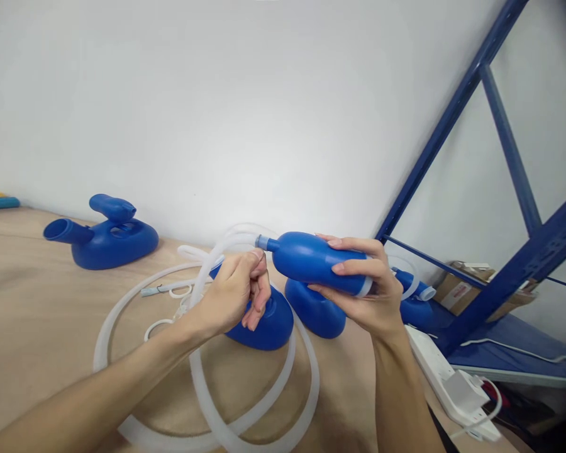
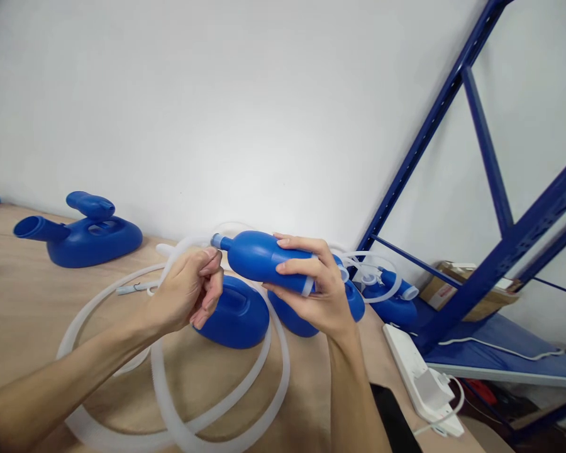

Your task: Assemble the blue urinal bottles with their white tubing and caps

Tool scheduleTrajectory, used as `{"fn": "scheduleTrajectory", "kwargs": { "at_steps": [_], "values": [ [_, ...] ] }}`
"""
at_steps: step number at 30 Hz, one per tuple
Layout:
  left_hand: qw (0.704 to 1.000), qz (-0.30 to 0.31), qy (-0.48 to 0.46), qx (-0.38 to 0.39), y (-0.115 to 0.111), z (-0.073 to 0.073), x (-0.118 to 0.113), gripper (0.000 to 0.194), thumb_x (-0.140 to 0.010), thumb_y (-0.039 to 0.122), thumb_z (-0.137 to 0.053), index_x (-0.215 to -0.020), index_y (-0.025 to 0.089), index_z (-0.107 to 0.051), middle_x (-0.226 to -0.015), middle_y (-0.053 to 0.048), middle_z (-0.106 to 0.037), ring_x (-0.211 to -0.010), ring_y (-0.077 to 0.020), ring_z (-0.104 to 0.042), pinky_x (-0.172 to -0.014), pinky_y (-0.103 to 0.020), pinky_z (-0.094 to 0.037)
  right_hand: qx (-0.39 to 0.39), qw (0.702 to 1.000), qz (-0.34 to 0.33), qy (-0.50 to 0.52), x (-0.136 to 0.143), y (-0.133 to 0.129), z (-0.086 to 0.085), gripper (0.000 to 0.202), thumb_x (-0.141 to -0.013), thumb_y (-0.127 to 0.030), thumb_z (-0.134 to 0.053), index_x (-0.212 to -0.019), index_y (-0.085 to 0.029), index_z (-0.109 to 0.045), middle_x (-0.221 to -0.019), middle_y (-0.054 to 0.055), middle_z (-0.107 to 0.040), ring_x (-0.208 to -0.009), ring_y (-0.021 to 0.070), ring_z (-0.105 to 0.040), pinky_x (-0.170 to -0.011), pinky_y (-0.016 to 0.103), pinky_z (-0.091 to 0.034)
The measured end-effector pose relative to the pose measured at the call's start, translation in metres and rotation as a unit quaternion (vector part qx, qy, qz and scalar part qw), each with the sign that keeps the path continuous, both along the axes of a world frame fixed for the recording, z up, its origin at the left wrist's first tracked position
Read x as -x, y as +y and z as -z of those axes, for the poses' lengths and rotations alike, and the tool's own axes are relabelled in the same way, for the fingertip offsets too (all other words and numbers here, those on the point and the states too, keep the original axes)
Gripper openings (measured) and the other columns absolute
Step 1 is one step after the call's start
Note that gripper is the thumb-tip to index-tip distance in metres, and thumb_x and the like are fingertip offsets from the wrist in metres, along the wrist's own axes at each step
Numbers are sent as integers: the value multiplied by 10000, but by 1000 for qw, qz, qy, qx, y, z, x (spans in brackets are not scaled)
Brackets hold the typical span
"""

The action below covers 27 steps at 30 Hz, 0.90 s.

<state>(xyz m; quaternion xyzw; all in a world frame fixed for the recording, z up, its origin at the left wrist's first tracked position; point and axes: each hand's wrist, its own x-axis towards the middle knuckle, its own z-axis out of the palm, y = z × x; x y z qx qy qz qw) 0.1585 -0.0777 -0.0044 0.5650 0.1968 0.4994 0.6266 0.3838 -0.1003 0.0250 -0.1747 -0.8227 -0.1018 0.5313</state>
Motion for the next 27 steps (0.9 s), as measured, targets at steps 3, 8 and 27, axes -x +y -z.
{"fn": "scheduleTrajectory", "kwargs": {
  "at_steps": [3, 8, 27],
  "values": [
    [999, 25, -15, 25, -3, -4, 4, 364, -953, 406, -416, -648, 222, -344, -378, 39, -502, -212, -119, -424, -223, -145, -237, -30, 999, 1, -18, 2, -4, -2, 561, -739, -8, -871, -1158, -332, -686, -1286, 40, -640, -1282, 319, -664, -1098, 569, -590],
    [996, 71, -12, 57, -3, -12, 11, 349, -923, 387, -458, -643, 220, -335, -362, 48, -473, -205, -105, -396, -220, -126, -216, -53, 996, 29, -61, -1, -10, -6, 573, -779, -3, -822, -1206, -362, -692, -1293, 44, -652, -1291, 360, -658, -1074, 642, -589],
    [990, 109, 49, 77, 5, -19, 19, 385, -977, 432, -367, -666, 208, -400, -443, 12, -530, -273, -125, -495, -259, -161, -317, -30, 998, 31, -39, -1, -9, -6, 531, -747, -7, -856, -1140, -326, -691, -1276, 56, -661, -1250, 340, -683, -1042, 594, -614]
  ]
}}
